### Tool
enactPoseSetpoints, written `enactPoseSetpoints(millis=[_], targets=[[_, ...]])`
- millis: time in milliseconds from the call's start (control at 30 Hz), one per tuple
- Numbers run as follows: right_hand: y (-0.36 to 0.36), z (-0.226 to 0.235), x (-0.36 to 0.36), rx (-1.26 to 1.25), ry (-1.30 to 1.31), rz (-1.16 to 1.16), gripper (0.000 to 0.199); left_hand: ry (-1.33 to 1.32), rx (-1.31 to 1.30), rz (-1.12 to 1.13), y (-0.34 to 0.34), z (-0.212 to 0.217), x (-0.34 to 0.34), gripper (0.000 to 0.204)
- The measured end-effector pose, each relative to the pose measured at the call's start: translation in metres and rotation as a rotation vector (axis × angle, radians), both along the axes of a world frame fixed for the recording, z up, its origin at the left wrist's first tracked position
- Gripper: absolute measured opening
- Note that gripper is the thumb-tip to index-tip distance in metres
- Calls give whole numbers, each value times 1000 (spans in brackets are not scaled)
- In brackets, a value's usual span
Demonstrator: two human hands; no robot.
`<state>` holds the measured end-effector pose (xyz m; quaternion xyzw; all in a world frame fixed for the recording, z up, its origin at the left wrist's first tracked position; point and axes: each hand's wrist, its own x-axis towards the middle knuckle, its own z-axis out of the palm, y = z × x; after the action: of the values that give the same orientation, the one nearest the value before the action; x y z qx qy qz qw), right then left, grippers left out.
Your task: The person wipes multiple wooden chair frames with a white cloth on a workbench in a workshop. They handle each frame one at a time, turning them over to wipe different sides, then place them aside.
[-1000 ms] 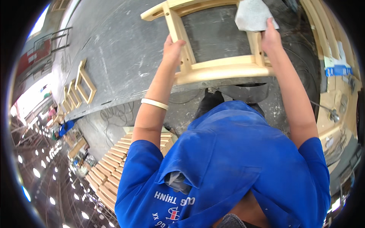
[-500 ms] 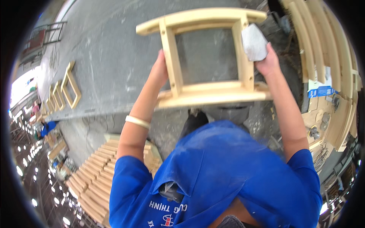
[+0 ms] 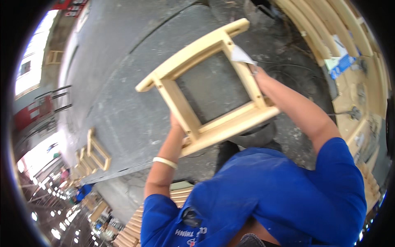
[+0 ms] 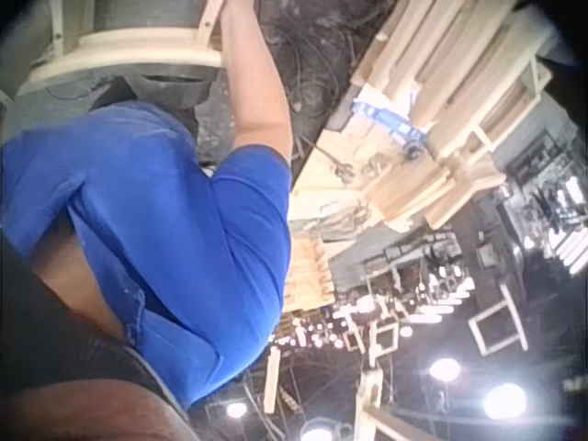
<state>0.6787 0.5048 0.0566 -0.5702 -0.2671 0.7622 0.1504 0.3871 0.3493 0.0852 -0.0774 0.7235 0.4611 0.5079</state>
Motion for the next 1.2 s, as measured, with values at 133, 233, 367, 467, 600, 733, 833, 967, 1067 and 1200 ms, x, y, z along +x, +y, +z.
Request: enactPoseSetpoints(millis=[133, 233, 367, 467, 600, 733, 833, 967, 1067, 1200], targets=[[6, 1, 2, -32, -101, -147, 63, -69, 97, -116, 0, 0, 4, 31], [12, -3, 1, 24, 2, -165, 63, 18, 106, -211, -2, 8, 12, 24], [27, -9, -3, 192, 152, -211, 63, -22, 213, -184, -5, 24, 26, 33], [26, -21, 3, 284, 214, -318, 63, 24, 247, -213, -2, 30, 31, 35], [-33, -21, 45, 231, 186, -524, 63, 46, 312, -367, 2, 44, 28, 38], [-124, 60, 95, 349, -7, -649, 61, -82, 441, -690, 8, 82, 35, 36], [-205, 163, 118, 96, 77, -946, 58, -168, 454, -987, 13, 124, 58, 37], [-342, 253, 138, 180, -133, -1026, 45, -311, 499, -1359, 10, 164, 107, 42], [-434, 266, 147, 118, -164, -1175, 46, -476, 540, -1620, -7, 168, 155, 46], [-534, 261, 151, -51, -143, -1530, 51, -527, 495, -1918, -39, 174, 245, 47]])
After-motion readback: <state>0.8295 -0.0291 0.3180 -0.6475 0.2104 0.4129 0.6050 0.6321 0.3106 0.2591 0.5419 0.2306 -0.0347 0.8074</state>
